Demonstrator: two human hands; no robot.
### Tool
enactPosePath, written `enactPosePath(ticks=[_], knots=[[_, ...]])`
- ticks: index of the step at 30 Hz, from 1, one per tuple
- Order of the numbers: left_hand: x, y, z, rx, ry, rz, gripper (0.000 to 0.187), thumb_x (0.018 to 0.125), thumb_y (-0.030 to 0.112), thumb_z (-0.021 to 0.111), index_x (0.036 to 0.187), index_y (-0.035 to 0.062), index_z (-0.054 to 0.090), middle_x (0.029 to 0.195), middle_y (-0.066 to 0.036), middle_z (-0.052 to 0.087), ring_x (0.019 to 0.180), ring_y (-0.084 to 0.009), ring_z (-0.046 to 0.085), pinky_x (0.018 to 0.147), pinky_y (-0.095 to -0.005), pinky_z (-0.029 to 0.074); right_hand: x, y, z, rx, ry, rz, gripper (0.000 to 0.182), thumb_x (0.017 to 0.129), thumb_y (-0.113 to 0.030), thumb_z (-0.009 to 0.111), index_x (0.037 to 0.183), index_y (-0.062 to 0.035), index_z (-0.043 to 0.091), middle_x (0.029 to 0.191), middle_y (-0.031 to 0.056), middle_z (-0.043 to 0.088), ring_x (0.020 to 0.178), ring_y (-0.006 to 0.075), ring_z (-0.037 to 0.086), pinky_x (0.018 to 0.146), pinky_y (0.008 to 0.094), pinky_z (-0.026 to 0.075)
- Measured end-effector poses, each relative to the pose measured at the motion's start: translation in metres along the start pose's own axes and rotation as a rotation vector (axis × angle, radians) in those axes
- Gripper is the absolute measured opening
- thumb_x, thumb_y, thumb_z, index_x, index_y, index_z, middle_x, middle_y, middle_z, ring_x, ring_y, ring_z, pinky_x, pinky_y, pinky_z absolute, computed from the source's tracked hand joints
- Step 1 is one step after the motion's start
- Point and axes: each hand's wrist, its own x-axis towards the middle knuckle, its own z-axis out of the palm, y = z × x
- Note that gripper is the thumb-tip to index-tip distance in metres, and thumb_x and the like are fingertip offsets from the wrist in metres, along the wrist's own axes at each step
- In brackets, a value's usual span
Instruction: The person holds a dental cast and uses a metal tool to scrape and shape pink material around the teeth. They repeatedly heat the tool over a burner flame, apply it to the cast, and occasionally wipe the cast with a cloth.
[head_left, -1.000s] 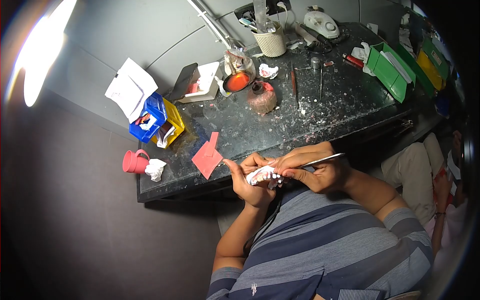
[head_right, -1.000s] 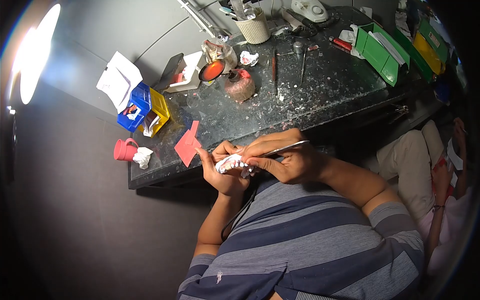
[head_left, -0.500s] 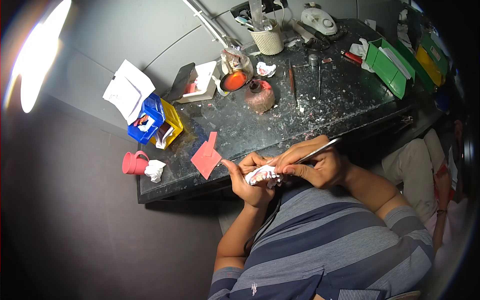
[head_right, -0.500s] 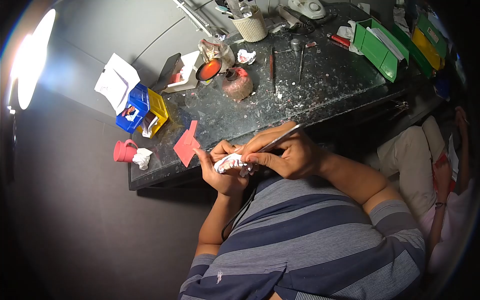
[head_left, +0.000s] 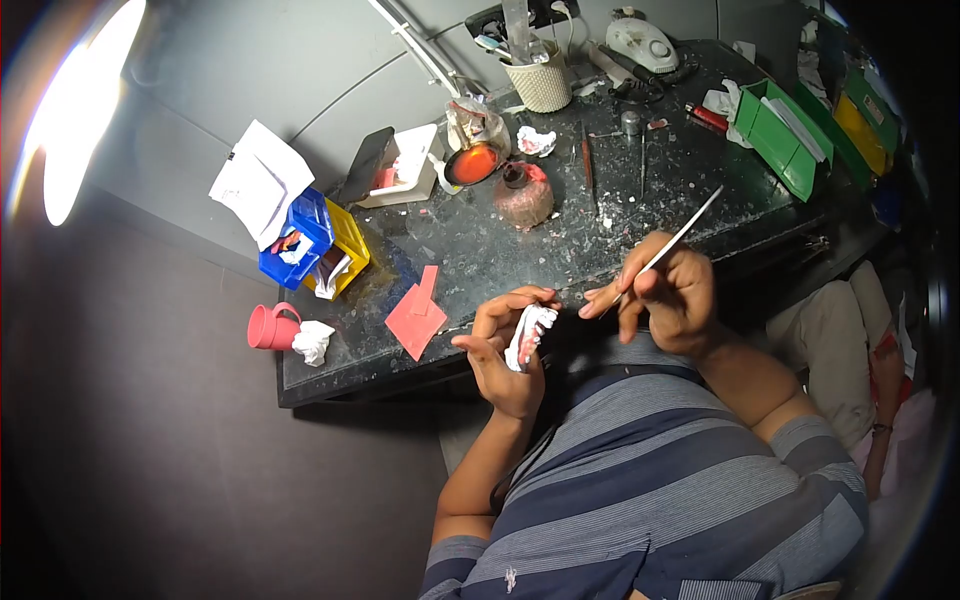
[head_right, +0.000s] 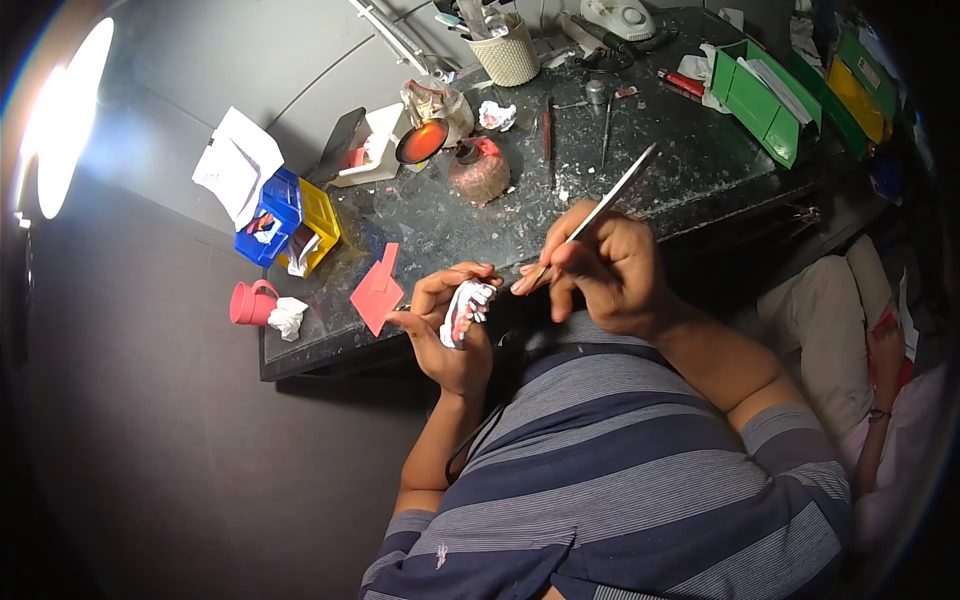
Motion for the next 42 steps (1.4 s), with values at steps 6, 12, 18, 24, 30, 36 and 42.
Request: enactPosePath(ticks=[6,12,18,24,30,36,42], knots=[[-0.002,0.003,-0.006,0.12,-0.041,0.149,0.076,0.105,0.055,0.011,0.112,-0.0071,0.054,0.112,-0.026,0.063,0.101,-0.0294,0.064,0.097,-0.0417,0.049,0.002,-0.005,0.024,-0.403,-0.173,-0.299,0.013,0.096,-0.004,0.062,0.106,0.0034,0.064,0.104,0.0159,0.073,0.103,0.0248,0.071,0.095,0.0354,0.055],[-0.005,0.008,-0.001,0.262,0.056,0.135,0.07,0.107,0.052,0.02,0.103,-0.0076,0.056,0.101,-0.027,0.067,0.092,-0.0302,0.067,0.094,-0.0407,0.051,0.009,-0.004,0.027,-0.634,-0.244,-0.489,0.021,0.084,-0.005,0.074,0.104,0.0011,0.071,0.106,0.0141,0.073,0.104,0.0317,0.071,0.097,0.0415,0.056],[-0.003,0.008,-0.006,0.131,-0.068,0.149,0.067,0.108,0.049,0.021,0.109,-0.0077,0.057,0.105,-0.025,0.065,0.097,-0.0294,0.065,0.095,-0.0425,0.051,0.004,-0.001,0.028,-0.602,-0.255,-0.417,0.018,0.087,-0.006,0.072,0.103,0.0019,0.071,0.103,0.016,0.073,0.101,0.0292,0.072,0.094,0.0397,0.057],[-0.003,0.01,-0.004,0.149,-0.062,0.169,0.065,0.107,0.05,0.025,0.109,-0.0072,0.056,0.105,-0.025,0.065,0.097,-0.0295,0.065,0.095,-0.042,0.051,0.004,0.0,0.029,-0.618,-0.244,-0.419,0.017,0.088,-0.006,0.071,0.103,0.0024,0.071,0.103,0.0167,0.073,0.101,0.0297,0.072,0.094,0.0399,0.057],[-0.003,0.008,-0.002,0.18,-0.019,0.191,0.065,0.107,0.05,0.024,0.104,-0.006,0.055,0.099,-0.026,0.066,0.094,-0.0309,0.066,0.095,-0.0429,0.052,0.003,0.001,0.028,-0.609,-0.242,-0.419,0.016,0.089,-0.006,0.071,0.102,0.0028,0.071,0.103,0.0171,0.073,0.101,0.0296,0.072,0.093,0.0391,0.057],[-0.005,0.006,-0.004,0.119,-0.026,0.167,0.069,0.106,0.052,0.02,0.109,-0.0072,0.056,0.105,-0.026,0.065,0.098,-0.0308,0.065,0.096,-0.0424,0.05,0.002,0.002,0.03,-0.624,-0.232,-0.426,0.016,0.089,-0.006,0.07,0.101,0.0037,0.071,0.102,0.0177,0.073,0.1,0.0299,0.072,0.092,0.0381,0.058],[-0.006,0.005,0.001,0.232,0.027,0.19,0.067,0.106,0.054,0.024,0.103,-0.0054,0.054,0.1,-0.024,0.063,0.095,-0.03,0.065,0.092,-0.0425,0.052,-0.001,0.002,0.034,-0.646,-0.207,-0.436,0.013,0.089,-0.004,0.07,0.099,0.0037,0.069,0.104,0.0206,0.072,0.099,0.0311,0.072,0.087,0.0358,0.059]])
